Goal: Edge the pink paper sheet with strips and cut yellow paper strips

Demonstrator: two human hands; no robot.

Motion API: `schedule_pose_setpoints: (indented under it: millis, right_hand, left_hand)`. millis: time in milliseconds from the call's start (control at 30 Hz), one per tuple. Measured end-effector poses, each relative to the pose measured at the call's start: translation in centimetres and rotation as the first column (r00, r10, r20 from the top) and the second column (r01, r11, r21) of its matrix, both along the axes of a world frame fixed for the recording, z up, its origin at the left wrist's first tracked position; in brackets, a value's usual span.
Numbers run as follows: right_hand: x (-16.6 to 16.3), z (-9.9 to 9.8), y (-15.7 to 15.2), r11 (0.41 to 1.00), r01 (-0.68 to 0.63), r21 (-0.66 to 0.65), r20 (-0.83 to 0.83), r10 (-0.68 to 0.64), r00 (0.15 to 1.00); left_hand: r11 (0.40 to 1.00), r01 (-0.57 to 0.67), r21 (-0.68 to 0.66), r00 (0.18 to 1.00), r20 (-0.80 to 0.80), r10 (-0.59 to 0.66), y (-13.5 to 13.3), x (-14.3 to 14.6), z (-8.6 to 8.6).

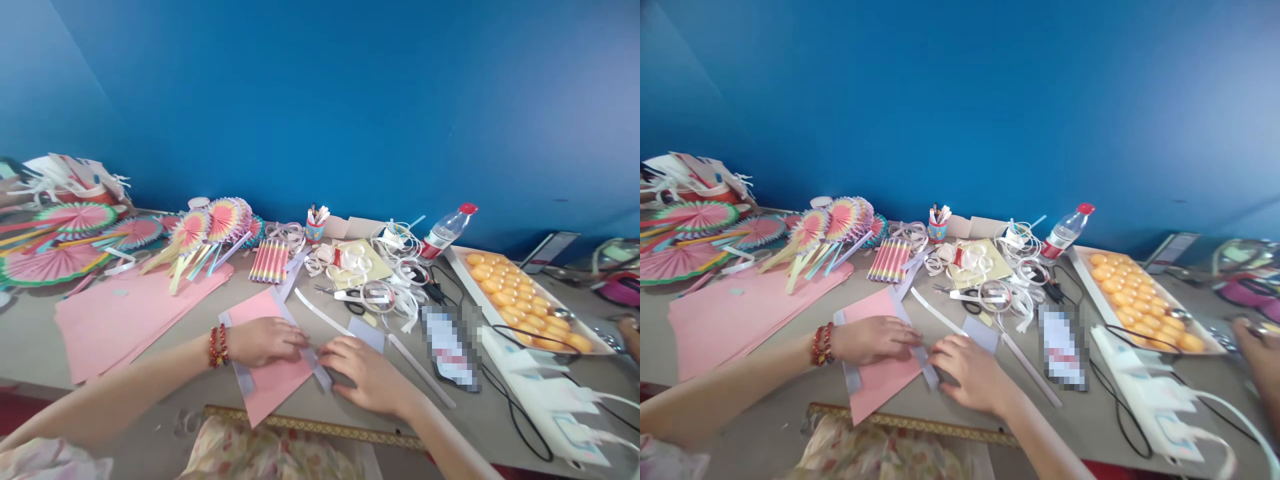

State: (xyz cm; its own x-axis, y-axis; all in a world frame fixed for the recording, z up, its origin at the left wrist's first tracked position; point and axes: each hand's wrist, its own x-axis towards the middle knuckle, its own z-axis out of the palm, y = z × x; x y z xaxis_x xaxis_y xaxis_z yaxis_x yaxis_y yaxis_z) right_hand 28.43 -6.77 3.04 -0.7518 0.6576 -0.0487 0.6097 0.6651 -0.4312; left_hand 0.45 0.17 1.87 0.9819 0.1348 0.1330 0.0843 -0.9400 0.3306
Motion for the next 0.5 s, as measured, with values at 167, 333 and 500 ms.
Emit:
schedule_pose_setpoints:
  millis: [167, 333, 500]
  right_hand:
    - [-0.9, -1.6, -0.1, 0.994, -0.08, 0.076, -0.064, 0.085, 0.994]
    - [-1.0, -2.1, -0.2, 0.99, -0.08, 0.118, -0.165, 0.099, 0.981]
    - [0.1, -1.4, -0.5, 0.986, -0.124, 0.111, -0.113, 0.137, 0.984]
  left_hand:
    - [0.992, -0.116, 0.05, 0.993, 0.037, 0.114, -2.3, -0.5, -0.5]
    - [0.996, -0.085, -0.009, 0.996, 0.027, 0.085, -2.7, -0.7, -0.4]
    - [0.997, -0.047, -0.064, 0.995, 0.08, 0.052, -3.1, 0.4, -0.2]
